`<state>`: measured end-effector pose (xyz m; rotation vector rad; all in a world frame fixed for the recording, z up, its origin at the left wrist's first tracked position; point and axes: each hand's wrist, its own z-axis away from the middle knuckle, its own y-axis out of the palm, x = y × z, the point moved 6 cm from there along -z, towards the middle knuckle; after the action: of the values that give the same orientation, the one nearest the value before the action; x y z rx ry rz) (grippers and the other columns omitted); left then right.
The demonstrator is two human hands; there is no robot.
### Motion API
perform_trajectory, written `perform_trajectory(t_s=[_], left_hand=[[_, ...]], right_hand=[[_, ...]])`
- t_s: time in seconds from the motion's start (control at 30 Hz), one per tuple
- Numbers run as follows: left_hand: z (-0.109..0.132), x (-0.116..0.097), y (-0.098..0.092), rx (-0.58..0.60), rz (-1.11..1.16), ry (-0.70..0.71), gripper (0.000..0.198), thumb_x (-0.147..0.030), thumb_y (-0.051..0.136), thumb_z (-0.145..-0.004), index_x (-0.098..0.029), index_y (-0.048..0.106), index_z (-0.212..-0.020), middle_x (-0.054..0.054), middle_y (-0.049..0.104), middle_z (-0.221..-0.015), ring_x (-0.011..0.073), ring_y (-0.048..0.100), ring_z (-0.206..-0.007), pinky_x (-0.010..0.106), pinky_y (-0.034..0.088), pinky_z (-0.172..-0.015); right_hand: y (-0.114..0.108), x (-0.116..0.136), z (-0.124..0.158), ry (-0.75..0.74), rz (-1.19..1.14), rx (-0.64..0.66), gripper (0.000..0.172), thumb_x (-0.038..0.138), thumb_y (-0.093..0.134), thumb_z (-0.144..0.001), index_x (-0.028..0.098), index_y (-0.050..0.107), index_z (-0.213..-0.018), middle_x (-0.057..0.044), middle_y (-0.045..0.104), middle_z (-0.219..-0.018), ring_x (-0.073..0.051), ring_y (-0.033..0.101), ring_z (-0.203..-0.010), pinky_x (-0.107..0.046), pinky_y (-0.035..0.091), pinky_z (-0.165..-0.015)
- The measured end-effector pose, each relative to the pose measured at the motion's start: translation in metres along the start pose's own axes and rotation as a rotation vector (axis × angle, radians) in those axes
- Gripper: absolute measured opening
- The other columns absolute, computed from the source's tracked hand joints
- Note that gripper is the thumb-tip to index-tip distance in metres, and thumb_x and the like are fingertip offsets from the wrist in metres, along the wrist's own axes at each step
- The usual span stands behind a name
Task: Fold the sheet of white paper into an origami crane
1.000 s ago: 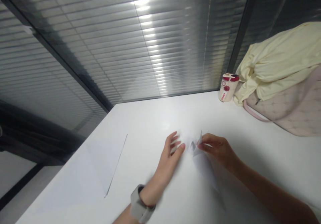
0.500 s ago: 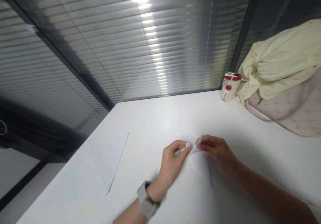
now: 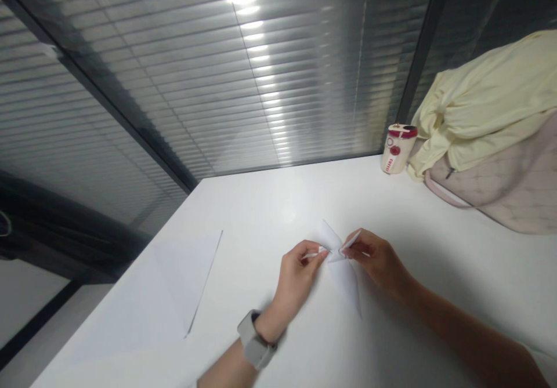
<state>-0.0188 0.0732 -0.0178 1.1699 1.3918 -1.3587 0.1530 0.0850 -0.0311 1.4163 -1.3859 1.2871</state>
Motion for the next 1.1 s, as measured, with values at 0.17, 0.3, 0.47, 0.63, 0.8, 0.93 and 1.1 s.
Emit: perform_trajectory(t_s=[0.17,0.3,0.47,0.63,0.8,0.93,1.1], left_hand=[[-0.001,0.002,0.0,0.044,0.005,-0.041,0.019,-0.034,0.068,-0.075,-0.016,0.063,-0.077,0.003,0.065,-0.076,0.0143,0.056,-0.068,0.023,0.041,-0.061],[-0.001,0.0,0.0,0.049,-0.003,-0.034,0.021,-0.035,0.068,-0.075,-0.016,0.061,-0.077,0.001,0.062,-0.069,0.0116,0.052,-0.061,0.022,0.036,-0.055],[-0.001,0.005,0.006,0.158,0.099,-0.059,0.025,-0.038,0.066,-0.077,-0.015,0.057,-0.079,-0.001,0.062,-0.061,0.0101,0.049,-0.055,0.021,0.032,-0.054],[-0.002,0.007,0.006,0.158,0.102,0.02,0.02,-0.034,0.064,-0.08,-0.015,0.055,-0.08,0.001,0.062,-0.067,0.0116,0.053,-0.063,0.022,0.036,-0.059],[-0.002,0.002,0.005,0.114,-0.003,0.123,0.012,-0.027,0.062,-0.082,-0.017,0.057,-0.081,-0.001,0.061,-0.07,0.0108,0.054,-0.066,0.022,0.039,-0.062],[-0.001,0.001,0.005,0.088,-0.004,0.109,0.013,-0.024,0.068,-0.075,-0.017,0.058,-0.074,-0.003,0.058,-0.063,0.0099,0.052,-0.06,0.021,0.039,-0.059],[-0.004,0.011,0.005,0.089,0.13,-0.013,0.02,-0.028,0.072,-0.072,-0.015,0.058,-0.068,-0.001,0.059,-0.059,0.0085,0.048,-0.055,0.019,0.033,-0.051]], right_hand=[[0.0,-0.01,-0.001,0.029,-0.068,0.028,0.015,0.03,0.065,-0.078,0.018,0.058,-0.075,-0.001,0.062,-0.068,-0.017,0.061,-0.068,-0.029,0.046,-0.065],[0.0,-0.014,-0.001,0.037,-0.095,0.042,0.014,0.03,0.065,-0.078,0.018,0.057,-0.076,-0.001,0.062,-0.069,-0.017,0.06,-0.068,-0.029,0.046,-0.065],[0.0,-0.013,-0.001,-0.001,-0.064,0.069,0.014,0.03,0.063,-0.081,0.018,0.055,-0.077,0.0,0.06,-0.07,-0.015,0.059,-0.066,-0.027,0.044,-0.062],[0.0,-0.013,-0.001,-0.027,-0.041,0.077,0.013,0.029,0.061,-0.083,0.018,0.055,-0.078,0.0,0.059,-0.071,-0.015,0.059,-0.067,-0.027,0.044,-0.063],[0.001,-0.011,0.0,-0.037,0.004,0.066,0.011,0.027,0.059,-0.083,0.018,0.055,-0.08,0.0,0.059,-0.07,-0.016,0.06,-0.067,-0.028,0.045,-0.064],[0.001,-0.009,0.0,-0.063,0.061,0.074,0.01,0.026,0.057,-0.084,0.018,0.055,-0.079,-0.001,0.059,-0.071,-0.017,0.06,-0.069,-0.029,0.047,-0.065],[0.0,-0.008,-0.001,-0.104,0.071,0.102,0.011,0.027,0.058,-0.084,0.018,0.057,-0.077,-0.002,0.06,-0.073,-0.016,0.06,-0.069,-0.029,0.048,-0.065]])
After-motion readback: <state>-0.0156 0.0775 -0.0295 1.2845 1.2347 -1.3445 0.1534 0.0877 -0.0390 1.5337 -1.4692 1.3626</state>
